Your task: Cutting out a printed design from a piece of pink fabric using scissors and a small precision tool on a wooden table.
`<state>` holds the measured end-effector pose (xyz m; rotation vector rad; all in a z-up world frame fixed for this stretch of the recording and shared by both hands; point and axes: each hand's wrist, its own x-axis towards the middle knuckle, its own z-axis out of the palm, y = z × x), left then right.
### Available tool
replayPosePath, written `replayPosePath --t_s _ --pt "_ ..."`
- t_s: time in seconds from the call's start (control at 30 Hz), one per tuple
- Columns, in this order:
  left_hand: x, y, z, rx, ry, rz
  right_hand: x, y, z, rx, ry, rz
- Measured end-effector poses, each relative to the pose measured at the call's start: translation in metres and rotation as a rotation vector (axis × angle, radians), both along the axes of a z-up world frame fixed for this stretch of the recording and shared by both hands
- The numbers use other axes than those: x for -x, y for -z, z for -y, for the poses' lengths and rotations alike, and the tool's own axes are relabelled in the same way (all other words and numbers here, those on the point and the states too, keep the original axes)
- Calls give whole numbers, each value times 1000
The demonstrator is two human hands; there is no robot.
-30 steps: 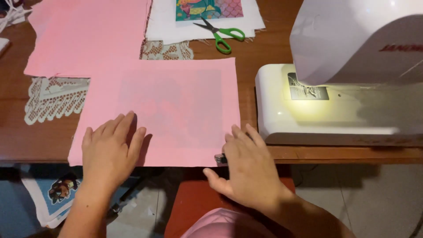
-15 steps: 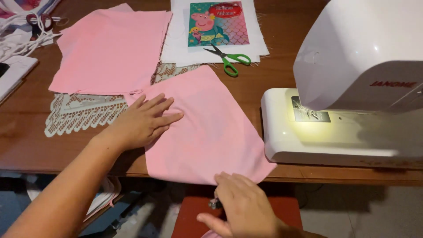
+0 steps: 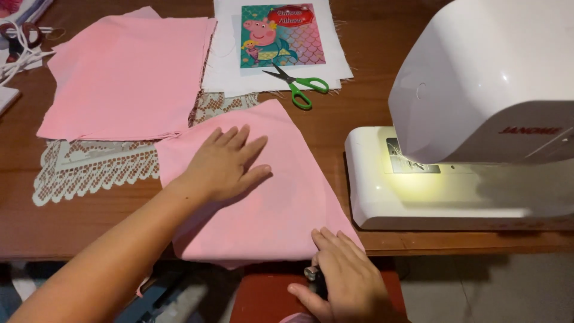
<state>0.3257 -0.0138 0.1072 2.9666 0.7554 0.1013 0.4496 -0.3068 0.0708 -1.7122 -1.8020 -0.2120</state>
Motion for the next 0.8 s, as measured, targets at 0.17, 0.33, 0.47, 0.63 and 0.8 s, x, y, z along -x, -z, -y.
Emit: replayPosePath --t_s 0.17,0.33,0.47,0.63,0.8 --pt "-31 36 -32 7 61 -86 5 5 -5 -11 26 6" --pt "-59 44 -61 -4 281 22 13 17 -9 14 -32 -36" --pt "-69 35 -68 42 306 25 12 -26 -6 -91 -66 -114" --pt "-75 36 -74 0 358 18 -16 -10 22 627 -431 -639" --pt "-59 16 -53 -202 256 143 0 -28 24 1171 -114 -764"
